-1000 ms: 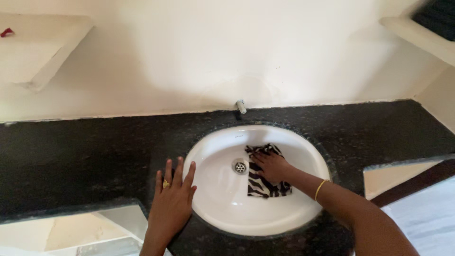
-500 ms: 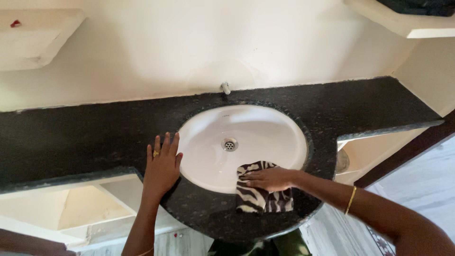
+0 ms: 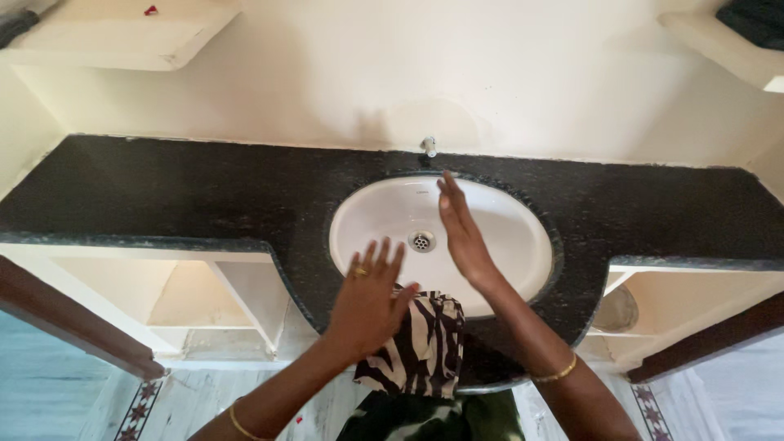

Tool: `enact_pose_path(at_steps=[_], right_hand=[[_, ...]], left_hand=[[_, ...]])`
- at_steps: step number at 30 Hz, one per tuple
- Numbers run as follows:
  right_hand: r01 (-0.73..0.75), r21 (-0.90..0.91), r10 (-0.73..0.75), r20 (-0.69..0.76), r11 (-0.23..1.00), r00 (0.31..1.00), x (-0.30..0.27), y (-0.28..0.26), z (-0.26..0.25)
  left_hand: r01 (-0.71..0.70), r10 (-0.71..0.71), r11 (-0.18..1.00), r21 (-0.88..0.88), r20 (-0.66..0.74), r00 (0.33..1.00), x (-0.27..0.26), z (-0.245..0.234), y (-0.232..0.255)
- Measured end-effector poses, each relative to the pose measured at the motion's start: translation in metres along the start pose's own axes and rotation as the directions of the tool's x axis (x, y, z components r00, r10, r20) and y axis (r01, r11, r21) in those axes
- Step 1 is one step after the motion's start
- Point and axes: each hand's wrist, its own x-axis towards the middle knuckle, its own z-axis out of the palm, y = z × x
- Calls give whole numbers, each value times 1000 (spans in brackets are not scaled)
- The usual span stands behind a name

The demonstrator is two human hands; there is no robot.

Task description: The person wipes the interior of a white ceramic sink and the surrounding black granite countertop using a patterned cloth. The person repeatedly wipes the sink basin, faucet, and countertop surfaces.

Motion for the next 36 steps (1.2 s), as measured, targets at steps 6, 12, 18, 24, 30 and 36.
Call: enact_pose_path(at_steps=[6,12,18,24,30,36], right_hand=[[36,-197,-84,-237,980,968,45,55,-24],[-34,-330,-59,-269,943,961,69,103,-65],[-71,-328,-41,-322,942,946,93,113,-88],[0,-293,-74,-241,956,968,85,113,-92],[-49,-263,-23,-264,963,964,77,96,-107],[-80,-261,-3,-302,962,953,71,72,-114]], left_hand=[[-137,92,988,65,457,884,-23,15,59],[-318,297,866,385,116,948,-33,6,-44],[-8,80,926,378,-175,981,-23,-13,-99],[294,-408,850,437,195,892,33,7,-104],[302,-388,842,446,112,915,101,8,-164],[158,-241,881,445,137,961,172,18,-208]])
